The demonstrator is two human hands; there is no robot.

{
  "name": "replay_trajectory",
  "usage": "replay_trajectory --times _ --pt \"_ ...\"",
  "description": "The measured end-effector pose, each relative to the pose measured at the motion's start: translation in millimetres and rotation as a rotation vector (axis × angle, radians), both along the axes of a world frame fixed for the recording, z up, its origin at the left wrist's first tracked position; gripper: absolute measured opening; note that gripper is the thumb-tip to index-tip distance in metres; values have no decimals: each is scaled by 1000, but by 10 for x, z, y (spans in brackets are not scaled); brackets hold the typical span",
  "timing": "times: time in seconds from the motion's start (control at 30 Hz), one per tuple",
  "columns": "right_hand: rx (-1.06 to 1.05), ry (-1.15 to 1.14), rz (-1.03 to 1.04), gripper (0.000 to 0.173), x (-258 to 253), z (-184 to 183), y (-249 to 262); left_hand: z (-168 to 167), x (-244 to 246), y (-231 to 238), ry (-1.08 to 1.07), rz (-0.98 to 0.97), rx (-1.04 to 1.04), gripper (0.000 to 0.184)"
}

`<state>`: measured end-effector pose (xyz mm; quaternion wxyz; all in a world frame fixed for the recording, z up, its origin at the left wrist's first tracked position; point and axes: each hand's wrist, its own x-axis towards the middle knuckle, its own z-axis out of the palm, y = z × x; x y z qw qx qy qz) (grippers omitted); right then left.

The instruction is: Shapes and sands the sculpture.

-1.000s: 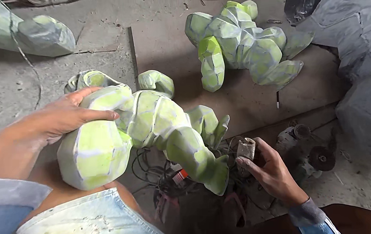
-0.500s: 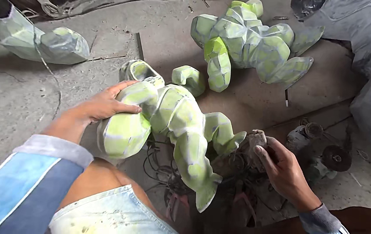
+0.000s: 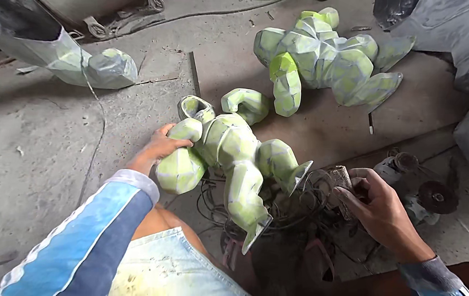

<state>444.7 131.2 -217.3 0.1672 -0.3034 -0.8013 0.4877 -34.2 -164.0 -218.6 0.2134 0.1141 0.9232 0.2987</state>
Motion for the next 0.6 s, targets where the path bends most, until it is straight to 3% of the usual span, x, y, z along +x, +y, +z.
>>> replay_trajectory --times 0.27,0.47,0.53,0.6 --pt "-91 -67 44 46 33 76 -94 -242 67 -265 113 26 -109 77" --pt "-67 -2 134 29 36 7 -187 -451 169 -525 107 122 -20 77" --pt "-76 15 150 27 29 21 -237 -353 282 -454 135 132 -48 82" --pt "-82 14 157 28 31 33 -292 62 684 -251 136 131 -142 95"
